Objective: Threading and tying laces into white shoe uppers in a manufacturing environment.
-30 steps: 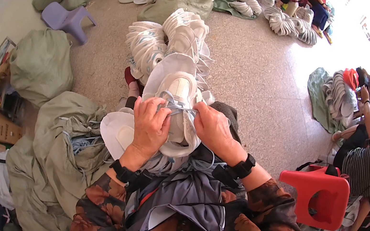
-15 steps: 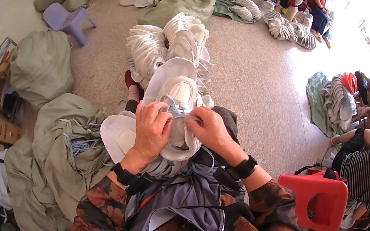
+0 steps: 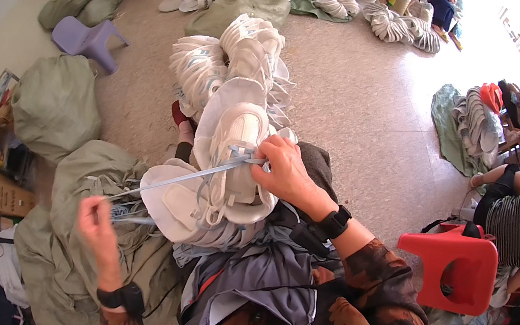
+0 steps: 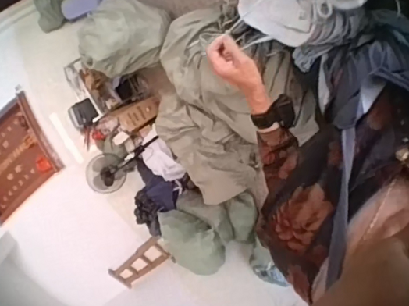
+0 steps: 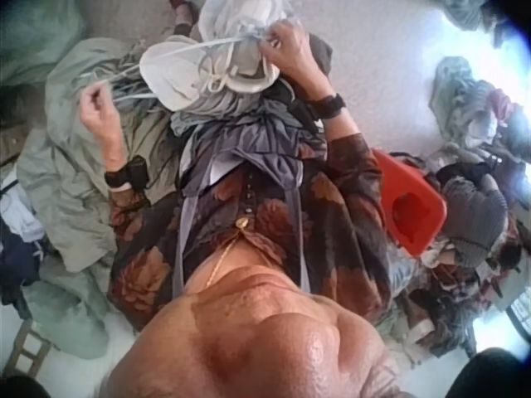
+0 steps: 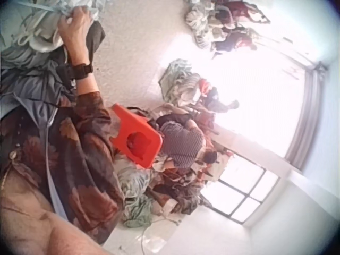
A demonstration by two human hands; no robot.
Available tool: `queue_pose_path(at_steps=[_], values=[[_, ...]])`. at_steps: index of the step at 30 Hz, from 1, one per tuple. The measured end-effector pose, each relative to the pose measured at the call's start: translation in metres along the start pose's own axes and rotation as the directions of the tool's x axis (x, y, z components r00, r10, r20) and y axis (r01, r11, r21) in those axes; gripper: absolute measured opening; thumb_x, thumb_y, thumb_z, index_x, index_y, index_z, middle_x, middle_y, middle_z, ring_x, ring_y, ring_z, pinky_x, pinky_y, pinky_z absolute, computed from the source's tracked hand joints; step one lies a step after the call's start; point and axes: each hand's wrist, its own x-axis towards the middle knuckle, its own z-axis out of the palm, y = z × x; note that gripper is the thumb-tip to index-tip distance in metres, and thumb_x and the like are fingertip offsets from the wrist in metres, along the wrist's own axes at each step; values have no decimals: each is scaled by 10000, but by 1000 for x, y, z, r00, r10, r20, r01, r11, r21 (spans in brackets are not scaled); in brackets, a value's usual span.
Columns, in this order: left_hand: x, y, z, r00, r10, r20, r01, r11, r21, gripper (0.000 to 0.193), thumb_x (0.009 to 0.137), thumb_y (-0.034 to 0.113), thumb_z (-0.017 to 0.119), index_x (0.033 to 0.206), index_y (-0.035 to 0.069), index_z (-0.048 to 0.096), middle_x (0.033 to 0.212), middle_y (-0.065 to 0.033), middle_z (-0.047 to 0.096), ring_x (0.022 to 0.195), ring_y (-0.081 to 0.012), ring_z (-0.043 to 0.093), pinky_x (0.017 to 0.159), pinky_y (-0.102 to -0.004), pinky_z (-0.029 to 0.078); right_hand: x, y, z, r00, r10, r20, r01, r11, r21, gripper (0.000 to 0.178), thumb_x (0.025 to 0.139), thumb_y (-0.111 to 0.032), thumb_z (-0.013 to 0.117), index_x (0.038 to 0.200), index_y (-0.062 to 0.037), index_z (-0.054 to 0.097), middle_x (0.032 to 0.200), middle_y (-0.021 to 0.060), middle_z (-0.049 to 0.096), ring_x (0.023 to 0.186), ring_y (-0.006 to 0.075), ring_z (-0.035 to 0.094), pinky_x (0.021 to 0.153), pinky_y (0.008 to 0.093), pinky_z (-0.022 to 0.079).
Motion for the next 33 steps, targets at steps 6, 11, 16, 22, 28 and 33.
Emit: queue_pose_path(at_steps=[6,11,16,22,28,33], values=[[-39,-92,-149,901,-195,-388,165,980,-111,36,988,75,623,973,44,613,921,8,585,808,-91,550,761,-260,472,0,-4,1,1000,-9,-27,10,999,52,153,776,-113,694,890,-65,605,936,117,591,942,348,563,860,441,435],[-69,-120,-182,875,-341,-342,338,938,-71,89,994,122,639,1006,36,619,897,25,590,819,-109,563,743,-277,468,-4,-6,-1,999,32,0,-32,996,84,194,790,-126,699,943,-63,597,933,125,590,915,341,568,833,441,439],[-48,-97,-167,952,-301,51,266,901,341,119,930,83,686,1020,9,663,891,-26,645,831,-132,594,787,-287,485,-7,-8,1,999,49,7,-49,995,84,225,804,-138,702,977,-47,592,923,138,595,858,335,582,785,450,453],[1,53,36,942,146,302,-168,985,48,49,915,38,663,931,-8,661,925,-85,656,913,-185,627,847,-322,488,-13,-9,0,998,7,-61,-3,997,74,234,825,-124,697,998,-13,587,924,174,603,801,351,595,711,450,479],[-2,98,172,671,552,494,-686,715,132,203,820,115,704,1008,52,664,1036,-123,621,1021,-304,605,1008,-448,416,-18,-7,4,998,-20,-52,26,992,120,250,851,-115,715,1038,-2,593,961,183,615,890,346,624,774,423,505],[1,77,201,675,519,524,-718,626,305,282,774,18,663,1053,33,623,1001,-100,592,1066,-307,587,1035,-474,417,-18,-13,1,999,53,4,-53,983,178,274,865,-117,718,1087,2,611,1014,173,638,937,329,636,835,399,516]])
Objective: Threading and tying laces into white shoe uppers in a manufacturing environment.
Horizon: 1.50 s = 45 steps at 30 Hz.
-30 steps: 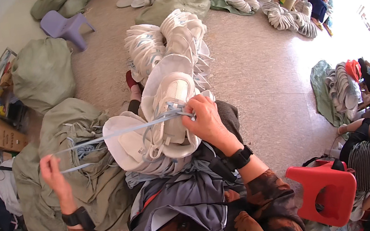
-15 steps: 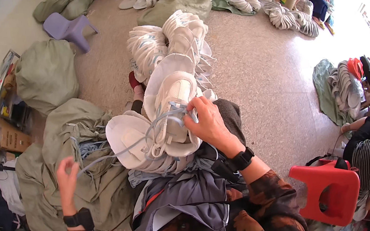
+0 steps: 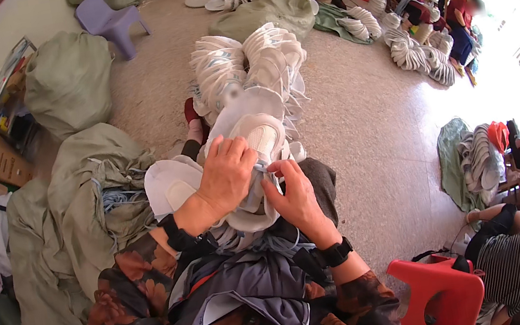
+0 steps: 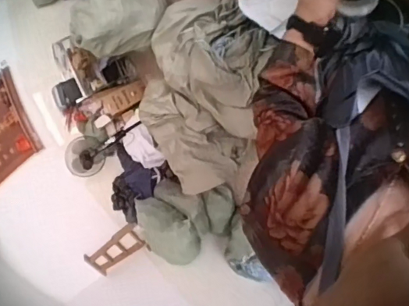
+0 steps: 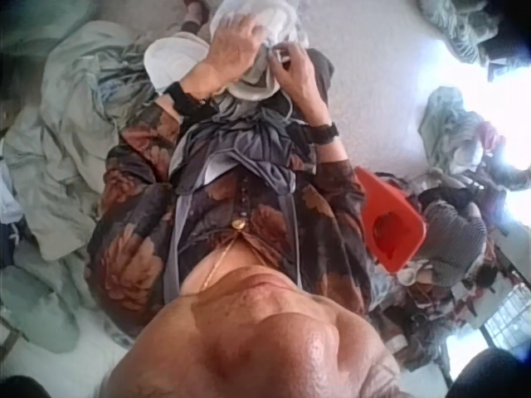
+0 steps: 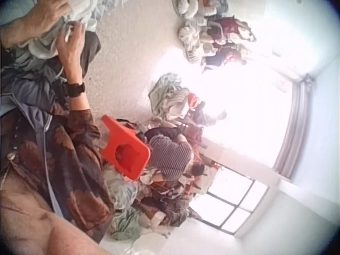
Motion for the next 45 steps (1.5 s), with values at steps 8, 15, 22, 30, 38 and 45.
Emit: queue_pose_path(at_steps=[8,15,22,30,38,45], values=[[-19,-14,-27,1000,-11,5,12,897,-443,291,851,-5,638,1139,34,627,969,-128,635,896,-329,643,808,-439,528,20,-24,-2,952,-306,14,302,927,-222,293,777,-63,729,1051,-26,632,1094,147,618,1042,364,589,928,448,459],[-37,-16,-47,987,-143,78,161,779,-607,164,904,28,635,1067,14,644,899,-153,646,777,-330,645,681,-419,516,33,-17,11,948,-312,64,318,913,-257,214,742,-16,704,926,-25,595,1104,147,589,1023,375,571,882,455,468],[-38,-18,-86,902,-139,409,412,561,-718,136,955,128,663,952,-7,650,737,-52,605,648,-90,540,595,-290,450,34,-24,12,935,-348,76,354,891,-285,159,750,-25,716,849,-14,592,1091,154,598,1003,383,580,861,456,481],[-53,-31,-131,792,59,608,611,-90,-787,203,1030,194,612,946,17,666,743,19,590,694,-58,526,632,-239,444,35,-10,2,997,81,14,-82,961,264,166,975,-147,629,906,3,644,986,92,686,885,195,614,826,308,477],[-79,-60,-140,804,-212,556,561,-43,-827,277,1065,223,553,944,-7,650,808,-18,619,688,-77,544,670,-255,503,30,10,-16,944,282,169,-317,640,700,395,1081,-335,499,1075,21,669,1087,117,720,988,168,662,932,322,511],[-57,-27,-109,768,-47,639,639,-26,-769,225,1049,70,494,1132,-18,684,806,-6,613,713,-74,562,661,-233,481,48,28,-42,949,294,115,-237,422,875,412,1095,-351,440,1016,-2,645,1069,156,716,1001,251,693,938,388,546]])
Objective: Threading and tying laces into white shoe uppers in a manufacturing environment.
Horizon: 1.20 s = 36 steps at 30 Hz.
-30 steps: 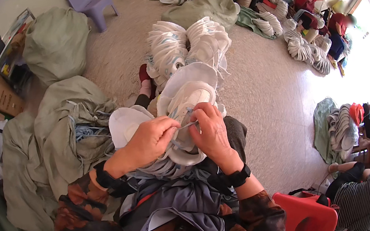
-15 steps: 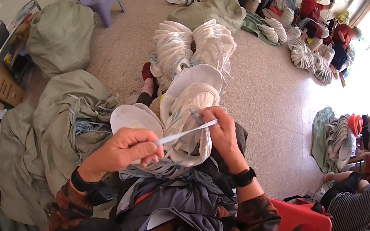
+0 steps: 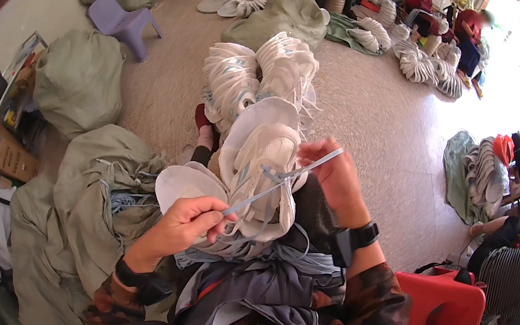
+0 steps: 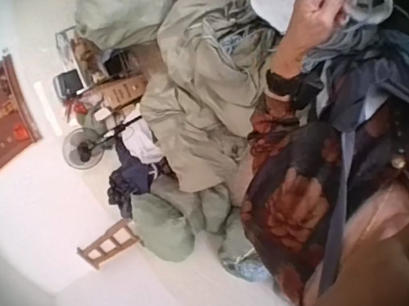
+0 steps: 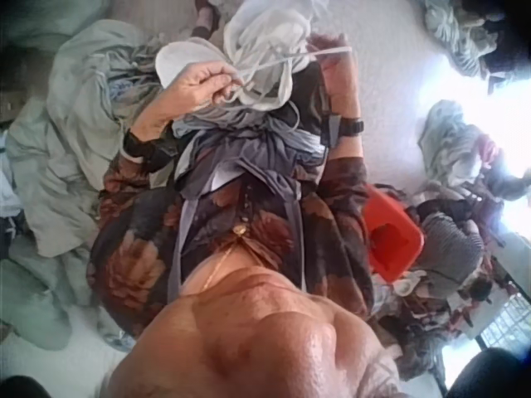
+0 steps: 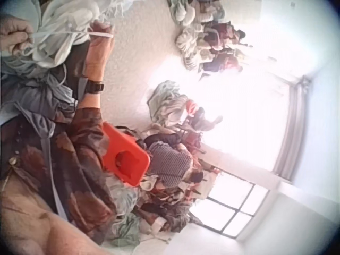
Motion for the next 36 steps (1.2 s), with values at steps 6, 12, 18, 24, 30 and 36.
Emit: queue_pose_path(at_steps=[6,12,18,24,30,36], values=[[40,-25,2,998,-38,-48,43,994,102,233,1051,94,513,1162,-15,687,801,10,614,669,-51,558,626,-204,474,-1,-47,-51,995,-79,-57,84,992,93,286,1078,-293,509,1015,-44,634,1086,145,712,1000,262,692,933,431,563],[65,-28,-10,995,-76,-60,88,969,231,235,1047,102,521,1160,-14,692,791,15,627,642,-44,549,597,-209,474,-13,-57,-105,990,-99,-99,127,937,327,222,1042,-303,595,1039,-87,645,1142,100,708,1041,221,669,958,400,553],[74,-32,-27,991,-78,-110,114,918,379,215,1018,96,539,1117,-8,698,785,5,649,639,-69,559,583,-242,469,-30,-43,-155,971,-47,-235,156,869,469,221,1025,-265,622,1033,-53,682,1145,105,709,1029,228,672,954,408,559],[73,-39,-47,985,65,-161,53,773,632,187,991,84,593,1113,6,712,820,-21,679,644,-82,570,586,-268,468,-43,-14,-197,941,33,-337,170,814,555,223,1017,-235,636,1020,-16,682,1124,130,710,1013,244,675,940,410,568],[79,-11,-29,942,244,-228,126,374,919,139,973,93,603,1031,3,690,685,-80,638,652,-130,622,613,-324,485,-59,16,-211,895,105,-433,119,880,459,202,1007,-213,635,1075,-24,657,1113,142,708,1000,243,678,910,408,577],[82,-2,0,998,17,-58,-1,967,255,146,1013,51,575,1122,33,671,885,-2,682,726,-87,605,597,-254,473,-83,35,-152,920,-29,-391,-241,746,-621,283,932,-143,662,1189,-25,641,1145,125,681,1044,246,657,923,370,512]])
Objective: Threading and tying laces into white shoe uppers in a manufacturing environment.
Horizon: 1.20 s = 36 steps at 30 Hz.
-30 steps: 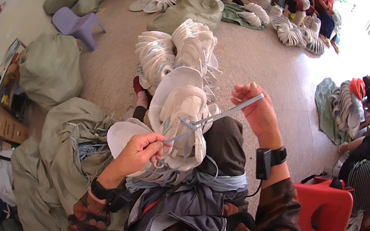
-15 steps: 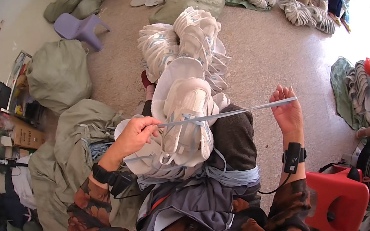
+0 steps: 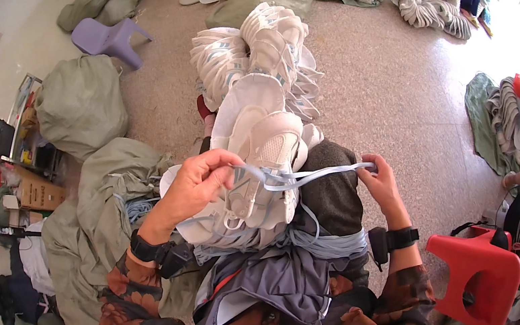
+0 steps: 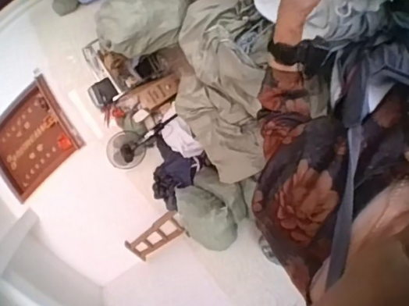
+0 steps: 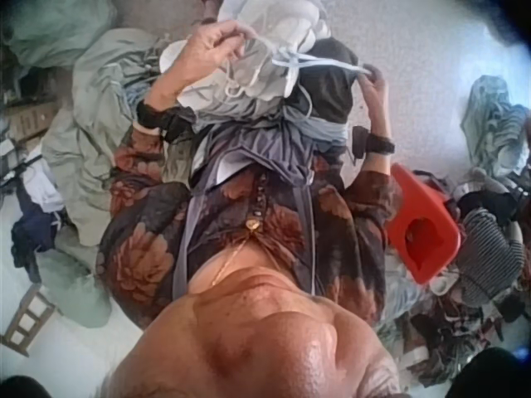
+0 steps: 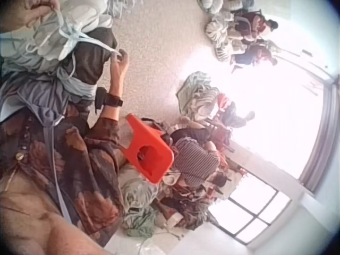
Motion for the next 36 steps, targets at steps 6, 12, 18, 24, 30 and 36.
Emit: queue_pose_path(at_steps=[6,12,18,24,30,36], values=[[9,3,21,994,101,29,-96,986,-133,138,1004,11,576,1108,16,668,901,0,670,781,-42,603,709,-203,499,-31,-68,30,859,-473,-195,364,833,-417,270,916,-86,650,1166,15,630,1090,137,674,1027,269,642,919,356,493],[12,-7,36,979,145,-146,-118,977,180,60,977,8,625,1013,14,673,866,19,648,768,-38,572,705,-215,481,-76,-132,44,907,-251,338,158,947,280,179,961,-39,617,1127,22,647,1096,70,693,958,129,637,866,269,509],[13,-12,36,962,201,-186,-151,955,254,84,941,-45,606,979,8,658,851,1,644,748,-49,565,690,-236,484,-85,-119,65,694,-92,714,-53,983,178,234,986,-52,621,1207,25,626,1122,48,686,1019,107,636,925,263,512],[7,-18,35,903,386,-188,-261,841,475,118,884,-88,601,961,-10,646,877,-100,651,782,-199,640,710,-303,503,-91,-110,106,678,-211,704,158,977,140,602,969,-6,582,1520,-19,342,1182,103,638,891,108,629,804,277,533],[7,-27,31,890,389,-239,-244,848,470,117,875,-87,606,954,-8,643,887,-117,655,791,-232,654,697,-322,503,-84,-117,123,768,-234,596,100,963,248,605,968,20,537,1535,-13,328,1214,114,620,799,123,647,731,278,546],[13,-22,40,820,555,-139,-295,617,730,91,838,-18,654,922,18,653,861,-120,635,820,-317,638,762,-403,506,-76,-107,128,774,-241,586,89,957,276,608,959,34,529,1534,-11,339,1202,105,625,767,116,651,693,259,543]])
